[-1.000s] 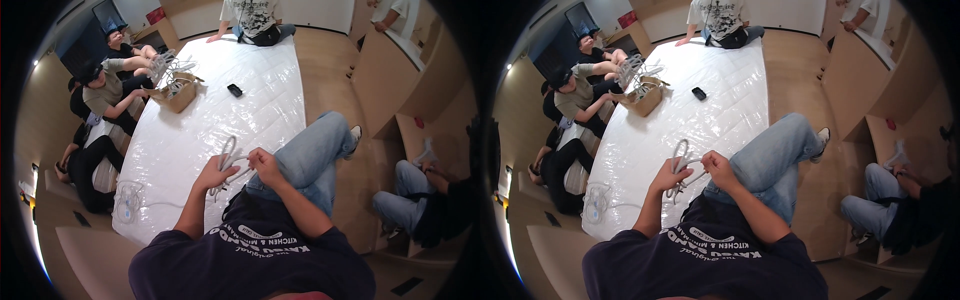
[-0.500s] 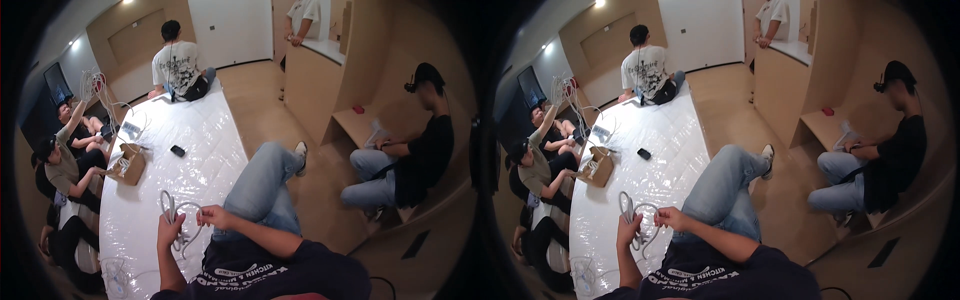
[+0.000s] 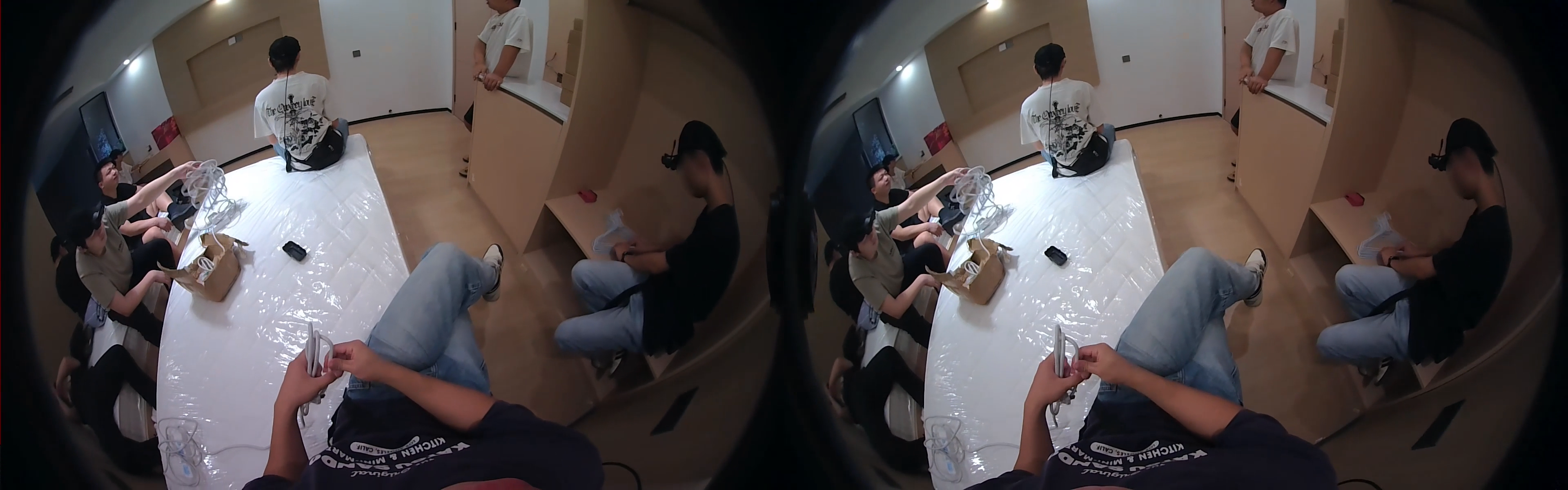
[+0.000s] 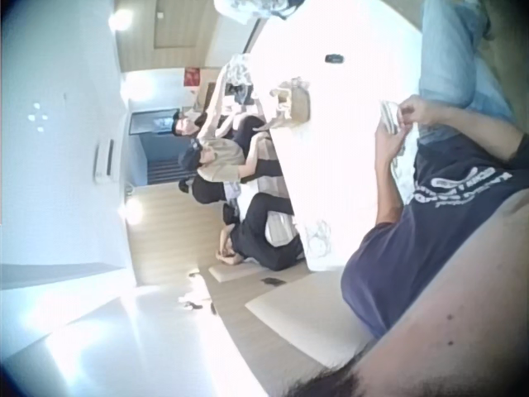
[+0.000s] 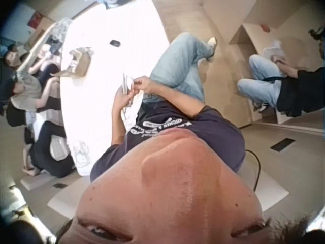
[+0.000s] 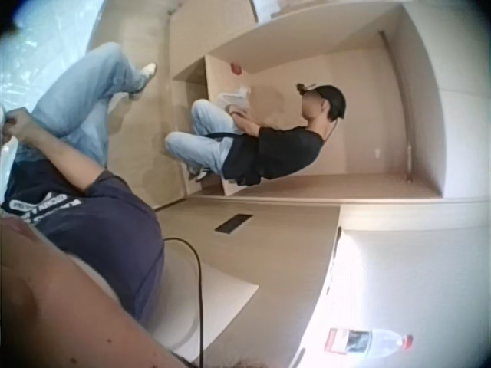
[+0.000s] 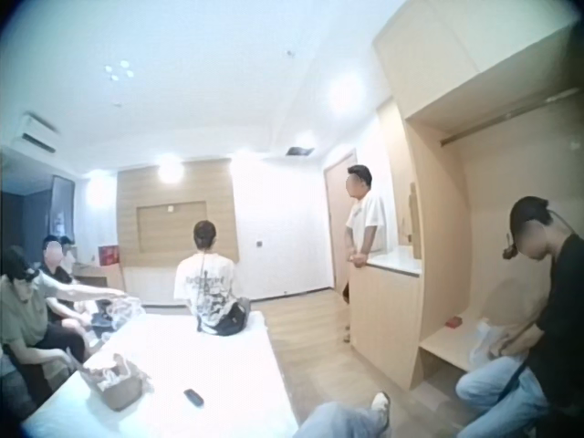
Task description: The person untangles a white power cable by hand. They pull the cord through loops and straighten it out.
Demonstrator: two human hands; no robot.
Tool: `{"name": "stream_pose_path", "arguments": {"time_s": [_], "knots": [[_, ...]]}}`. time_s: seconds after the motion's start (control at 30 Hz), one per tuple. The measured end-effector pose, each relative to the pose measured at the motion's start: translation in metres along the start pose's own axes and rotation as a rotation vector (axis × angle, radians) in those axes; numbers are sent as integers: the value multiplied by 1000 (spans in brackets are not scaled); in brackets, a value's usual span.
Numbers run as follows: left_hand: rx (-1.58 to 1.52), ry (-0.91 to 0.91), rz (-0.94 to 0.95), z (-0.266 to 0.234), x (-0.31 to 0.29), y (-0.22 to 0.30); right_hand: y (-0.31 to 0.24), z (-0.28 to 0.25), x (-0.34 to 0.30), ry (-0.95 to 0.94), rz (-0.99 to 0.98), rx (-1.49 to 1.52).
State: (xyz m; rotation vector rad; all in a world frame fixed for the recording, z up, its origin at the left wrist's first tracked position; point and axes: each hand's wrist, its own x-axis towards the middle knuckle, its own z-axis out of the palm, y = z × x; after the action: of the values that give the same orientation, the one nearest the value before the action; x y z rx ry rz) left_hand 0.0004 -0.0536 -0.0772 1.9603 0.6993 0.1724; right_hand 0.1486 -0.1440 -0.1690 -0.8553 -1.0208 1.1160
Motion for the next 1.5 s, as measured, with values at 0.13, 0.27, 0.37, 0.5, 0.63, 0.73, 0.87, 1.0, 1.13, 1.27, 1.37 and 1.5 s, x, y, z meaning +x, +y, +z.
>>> {"name": "stream_pose_path", "arguments": {"time_s": [0.13,0.27,0.37,0.5,0.63,0.73,0.87,1.0,1.13,1.27,1.37,1.5], "knots": [[76,-1,7,1,-7,17,7,-1,-4,34,-96,-131],[38,-34,-4,4,-1,-11,0,18,-10,83,-106,-88],[-165,-52,-19,10,6,-23,1,8,-8,151,14,-107],[-261,-88,-35,15,19,-12,-20,7,-7,274,-52,-141],[-394,-110,-102,12,19,3,-33,15,-6,257,-62,-72],[-234,-84,-106,8,22,-4,-27,11,-5,288,-87,-89],[-1,55,-53,10,17,4,-27,15,-8,347,-67,-203],[106,124,-7,12,7,24,-27,18,-11,359,-116,-223],[119,28,-4,14,11,12,-23,10,-13,327,-48,-384],[78,155,63,14,10,9,-12,5,-2,279,-177,-377],[115,350,267,8,17,-8,-15,12,1,310,-129,-335],[338,663,616,-4,14,16,-16,13,2,216,17,-429]]}}
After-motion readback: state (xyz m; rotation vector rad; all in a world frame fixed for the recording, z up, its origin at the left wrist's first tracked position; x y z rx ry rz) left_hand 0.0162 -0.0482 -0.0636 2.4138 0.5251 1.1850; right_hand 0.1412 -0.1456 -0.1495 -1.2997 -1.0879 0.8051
